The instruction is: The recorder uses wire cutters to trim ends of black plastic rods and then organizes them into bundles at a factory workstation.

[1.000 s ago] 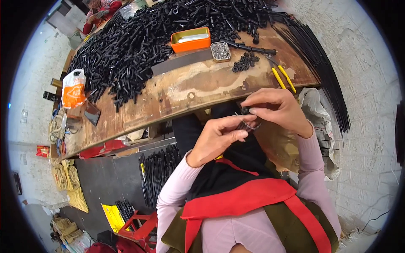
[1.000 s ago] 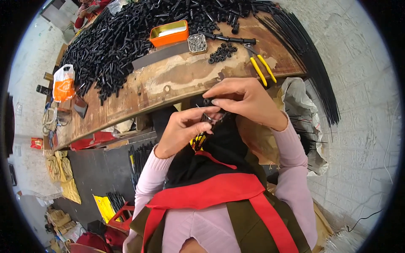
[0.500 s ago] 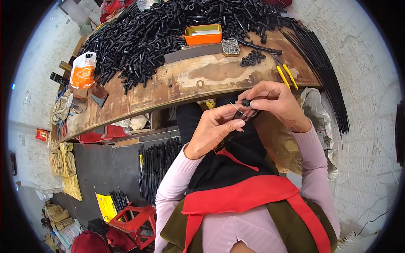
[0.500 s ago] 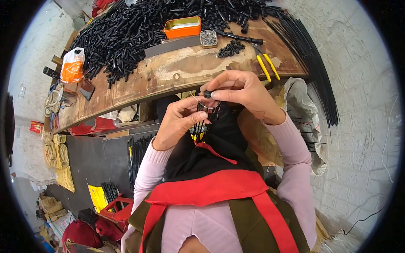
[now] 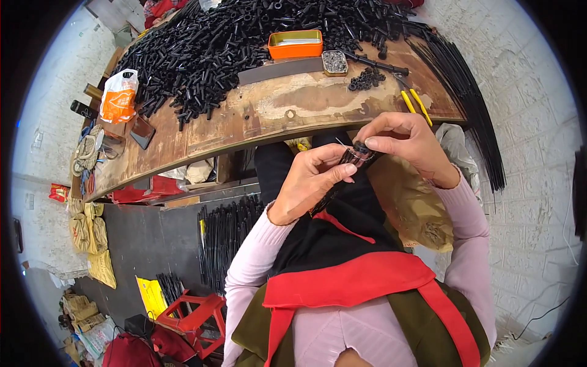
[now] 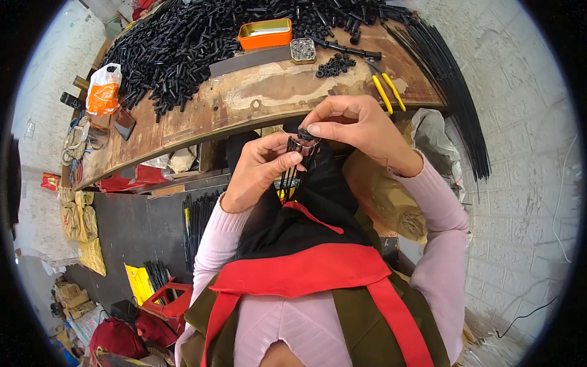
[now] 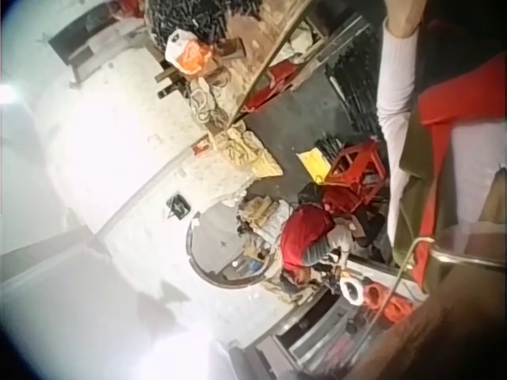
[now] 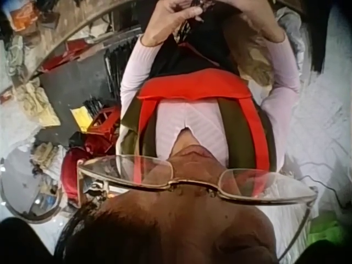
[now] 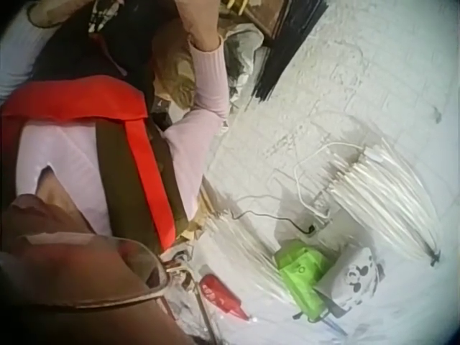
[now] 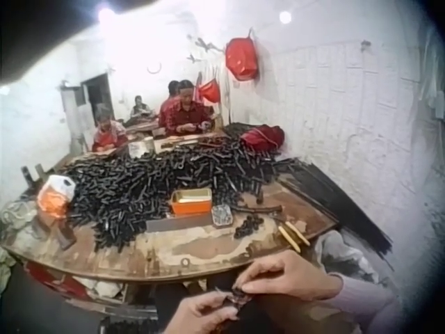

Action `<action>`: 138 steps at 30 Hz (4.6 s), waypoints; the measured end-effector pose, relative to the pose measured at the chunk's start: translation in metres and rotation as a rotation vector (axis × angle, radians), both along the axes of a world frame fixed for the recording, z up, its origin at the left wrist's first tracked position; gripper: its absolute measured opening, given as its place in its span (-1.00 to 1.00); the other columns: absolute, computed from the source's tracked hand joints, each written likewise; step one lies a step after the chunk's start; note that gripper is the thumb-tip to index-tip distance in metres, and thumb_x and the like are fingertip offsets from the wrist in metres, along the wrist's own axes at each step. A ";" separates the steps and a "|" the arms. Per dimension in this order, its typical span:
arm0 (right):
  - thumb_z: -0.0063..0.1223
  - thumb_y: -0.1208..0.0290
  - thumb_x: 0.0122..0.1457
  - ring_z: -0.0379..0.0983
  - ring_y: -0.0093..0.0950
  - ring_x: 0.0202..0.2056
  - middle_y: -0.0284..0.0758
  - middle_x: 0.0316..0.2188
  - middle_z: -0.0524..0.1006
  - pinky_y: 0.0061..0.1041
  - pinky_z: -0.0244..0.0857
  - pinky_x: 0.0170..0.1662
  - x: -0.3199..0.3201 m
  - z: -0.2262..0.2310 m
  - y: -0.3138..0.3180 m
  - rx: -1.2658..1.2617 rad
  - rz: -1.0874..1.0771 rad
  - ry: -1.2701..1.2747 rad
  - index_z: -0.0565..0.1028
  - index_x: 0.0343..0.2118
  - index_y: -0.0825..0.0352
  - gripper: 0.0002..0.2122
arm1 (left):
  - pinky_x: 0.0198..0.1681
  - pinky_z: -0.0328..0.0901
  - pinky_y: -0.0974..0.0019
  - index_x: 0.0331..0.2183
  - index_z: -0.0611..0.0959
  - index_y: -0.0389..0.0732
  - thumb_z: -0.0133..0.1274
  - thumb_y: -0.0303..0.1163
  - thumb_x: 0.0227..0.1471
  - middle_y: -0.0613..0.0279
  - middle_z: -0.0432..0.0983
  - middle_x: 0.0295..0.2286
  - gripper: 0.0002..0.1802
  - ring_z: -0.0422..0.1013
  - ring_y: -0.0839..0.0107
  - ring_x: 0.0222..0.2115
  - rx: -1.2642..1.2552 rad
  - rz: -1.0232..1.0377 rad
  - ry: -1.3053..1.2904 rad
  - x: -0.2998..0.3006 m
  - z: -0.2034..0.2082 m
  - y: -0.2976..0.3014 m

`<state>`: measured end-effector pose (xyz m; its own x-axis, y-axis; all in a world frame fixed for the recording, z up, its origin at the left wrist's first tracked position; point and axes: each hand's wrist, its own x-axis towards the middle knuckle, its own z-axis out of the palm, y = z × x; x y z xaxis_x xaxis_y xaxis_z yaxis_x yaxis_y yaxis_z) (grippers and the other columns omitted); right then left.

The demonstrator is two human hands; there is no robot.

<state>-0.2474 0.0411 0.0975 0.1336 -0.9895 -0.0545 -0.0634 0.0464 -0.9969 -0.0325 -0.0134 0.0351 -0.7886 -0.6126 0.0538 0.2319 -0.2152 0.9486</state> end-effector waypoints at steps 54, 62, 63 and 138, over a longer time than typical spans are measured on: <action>0.32 0.65 -0.08 0.40 -0.42 -0.12 -0.27 -0.28 0.49 -0.45 0.25 0.01 0.004 -0.017 -0.004 -0.407 0.046 0.122 0.48 -0.38 0.39 -0.78 | -0.31 0.33 0.53 -0.24 0.65 -0.35 0.18 -0.56 0.06 0.35 0.55 -0.35 -0.83 0.41 0.65 -0.40 0.008 0.337 0.033 -0.014 0.005 0.025; 0.42 0.61 -0.18 0.45 -0.36 -0.21 -0.29 -0.38 0.54 -0.34 0.32 -0.07 -0.005 -0.024 -0.007 -0.376 0.087 -0.108 0.52 -0.46 0.33 -0.75 | -0.20 0.36 0.49 -0.25 0.68 -0.37 0.18 -0.53 0.07 0.27 0.57 -0.34 -0.83 0.47 0.56 -0.30 0.118 0.192 0.072 -0.007 0.004 0.015; 0.44 0.60 -0.20 0.45 -0.35 -0.21 -0.28 -0.39 0.56 -0.34 0.34 -0.10 -0.007 -0.027 -0.008 -0.394 0.126 -0.153 0.53 -0.46 0.31 -0.75 | -0.19 0.36 0.49 -0.26 0.67 -0.38 0.18 -0.52 0.07 0.26 0.57 -0.35 -0.83 0.46 0.55 -0.30 0.136 0.168 0.065 -0.007 0.004 0.015; 0.12 0.39 0.12 0.44 -0.27 -0.28 -0.26 -0.41 0.53 -0.35 0.34 -0.16 0.026 -0.108 -0.024 -0.552 -0.237 0.761 0.60 -0.42 0.34 -0.87 | -0.35 0.19 0.48 0.01 0.37 -0.32 -0.25 -0.48 0.29 0.25 0.32 -0.37 -0.71 0.20 0.57 -0.45 -0.469 0.831 -0.081 0.009 -0.005 -0.011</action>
